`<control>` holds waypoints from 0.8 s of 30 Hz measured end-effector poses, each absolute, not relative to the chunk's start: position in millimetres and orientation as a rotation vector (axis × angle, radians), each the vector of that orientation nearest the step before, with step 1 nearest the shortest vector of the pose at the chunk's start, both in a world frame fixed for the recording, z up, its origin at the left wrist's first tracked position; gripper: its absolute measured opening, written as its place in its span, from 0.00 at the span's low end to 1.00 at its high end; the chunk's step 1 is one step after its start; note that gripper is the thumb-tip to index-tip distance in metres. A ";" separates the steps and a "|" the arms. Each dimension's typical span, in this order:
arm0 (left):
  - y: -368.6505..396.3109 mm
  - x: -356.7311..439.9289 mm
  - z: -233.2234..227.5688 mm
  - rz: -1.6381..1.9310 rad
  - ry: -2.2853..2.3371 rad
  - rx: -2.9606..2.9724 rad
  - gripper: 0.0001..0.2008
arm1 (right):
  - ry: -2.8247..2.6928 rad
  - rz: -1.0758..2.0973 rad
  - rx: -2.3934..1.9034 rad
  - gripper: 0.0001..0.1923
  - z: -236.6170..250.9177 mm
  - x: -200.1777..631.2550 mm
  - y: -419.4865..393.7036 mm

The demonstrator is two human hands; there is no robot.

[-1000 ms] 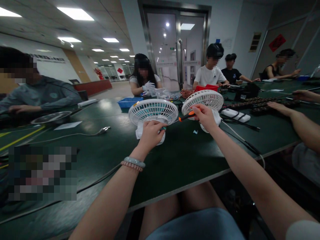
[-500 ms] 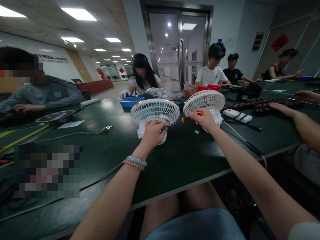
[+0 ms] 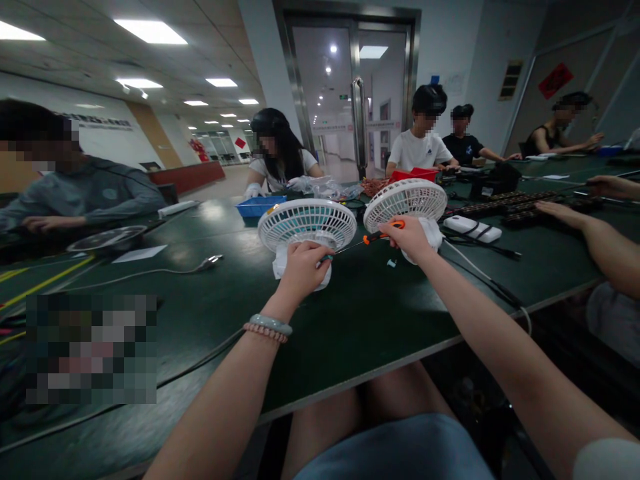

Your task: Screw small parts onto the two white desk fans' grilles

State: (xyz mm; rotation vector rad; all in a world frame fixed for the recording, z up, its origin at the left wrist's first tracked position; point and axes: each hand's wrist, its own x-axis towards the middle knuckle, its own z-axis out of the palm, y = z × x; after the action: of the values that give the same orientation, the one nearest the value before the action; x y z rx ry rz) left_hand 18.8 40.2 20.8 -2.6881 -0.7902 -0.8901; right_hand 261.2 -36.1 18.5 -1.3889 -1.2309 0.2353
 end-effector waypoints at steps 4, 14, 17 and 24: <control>39.8 18.6 21.1 -0.893 -0.796 -2.691 0.11 | -1.259 0.183 -1.413 0.15 19.2 261.7 -36.8; 39.9 19.1 22.5 -0.891 -0.819 -2.686 0.11 | -1.538 -0.104 -1.734 0.15 20.1 253.4 -37.3; 40.1 18.9 22.4 -0.893 -0.825 -2.684 0.12 | -1.655 0.041 -1.900 0.15 17.9 253.1 -34.9; 40.3 18.8 22.3 -0.882 -0.808 -2.698 0.13 | -1.921 0.776 -2.183 0.12 9.9 245.5 -35.3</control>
State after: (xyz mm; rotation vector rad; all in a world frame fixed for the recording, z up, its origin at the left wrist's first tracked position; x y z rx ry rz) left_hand 18.8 40.3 22.3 -2.6977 -0.8077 -0.8825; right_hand 245.5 -35.3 9.9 -2.1825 -1.9211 0.7765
